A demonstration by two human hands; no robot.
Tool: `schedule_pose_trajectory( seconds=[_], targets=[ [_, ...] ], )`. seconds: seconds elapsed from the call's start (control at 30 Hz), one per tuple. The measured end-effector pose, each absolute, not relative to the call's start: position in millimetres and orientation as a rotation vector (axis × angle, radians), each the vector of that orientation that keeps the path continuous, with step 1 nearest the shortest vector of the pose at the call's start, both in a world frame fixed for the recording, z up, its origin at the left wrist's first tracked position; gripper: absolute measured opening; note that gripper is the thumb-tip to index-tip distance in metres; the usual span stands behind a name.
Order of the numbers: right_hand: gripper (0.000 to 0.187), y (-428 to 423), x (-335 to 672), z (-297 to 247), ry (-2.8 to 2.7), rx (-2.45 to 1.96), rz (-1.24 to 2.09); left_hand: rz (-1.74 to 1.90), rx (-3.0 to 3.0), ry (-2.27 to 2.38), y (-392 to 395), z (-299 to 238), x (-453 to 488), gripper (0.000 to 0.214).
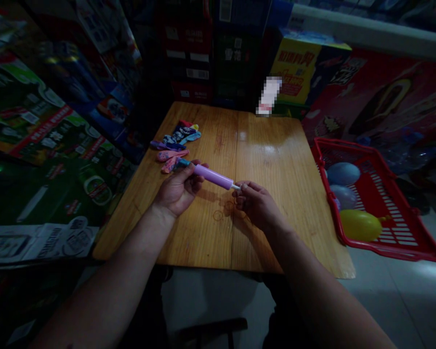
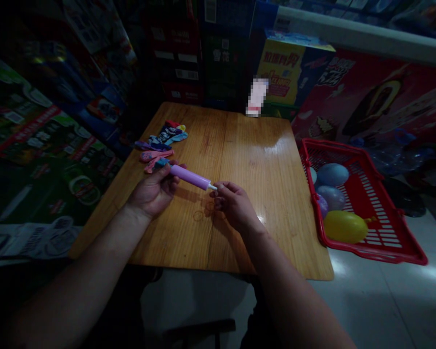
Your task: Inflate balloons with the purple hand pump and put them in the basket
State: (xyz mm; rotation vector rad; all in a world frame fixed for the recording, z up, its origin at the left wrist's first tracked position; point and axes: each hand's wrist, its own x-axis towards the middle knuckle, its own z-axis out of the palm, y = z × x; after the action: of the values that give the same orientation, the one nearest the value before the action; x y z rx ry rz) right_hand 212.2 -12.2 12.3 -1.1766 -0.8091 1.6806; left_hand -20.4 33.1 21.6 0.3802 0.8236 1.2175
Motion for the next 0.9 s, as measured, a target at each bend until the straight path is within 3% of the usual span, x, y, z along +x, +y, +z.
schedule_pose_trajectory(
  seconds=[0.17,0.47,0.67,0.9],
  targets=[
    [0.024,2.6,234.2,15.4,-0.762,-1.144,1.618,1.377,0.387,0.806,40.5,27.6,-29.4,0.01],
    [0.024,-9.0,213.9,6.8,-0.708,-1.041,1.668,1.182,0.476,0.694,16.7,13.0,0.0,0.021],
    [0.025,-5.8,225.1,10.9,-0.815,-1.052,1.571,1.223,0.382,0.75,20.1,19.1,7.1,0.012],
    [0.024,-4.4,239.5,25.1,-0.741,-1.062,1.527,1.37,0.425,0.731,25.4,25.2,-5.0,0.017]
  ],
)
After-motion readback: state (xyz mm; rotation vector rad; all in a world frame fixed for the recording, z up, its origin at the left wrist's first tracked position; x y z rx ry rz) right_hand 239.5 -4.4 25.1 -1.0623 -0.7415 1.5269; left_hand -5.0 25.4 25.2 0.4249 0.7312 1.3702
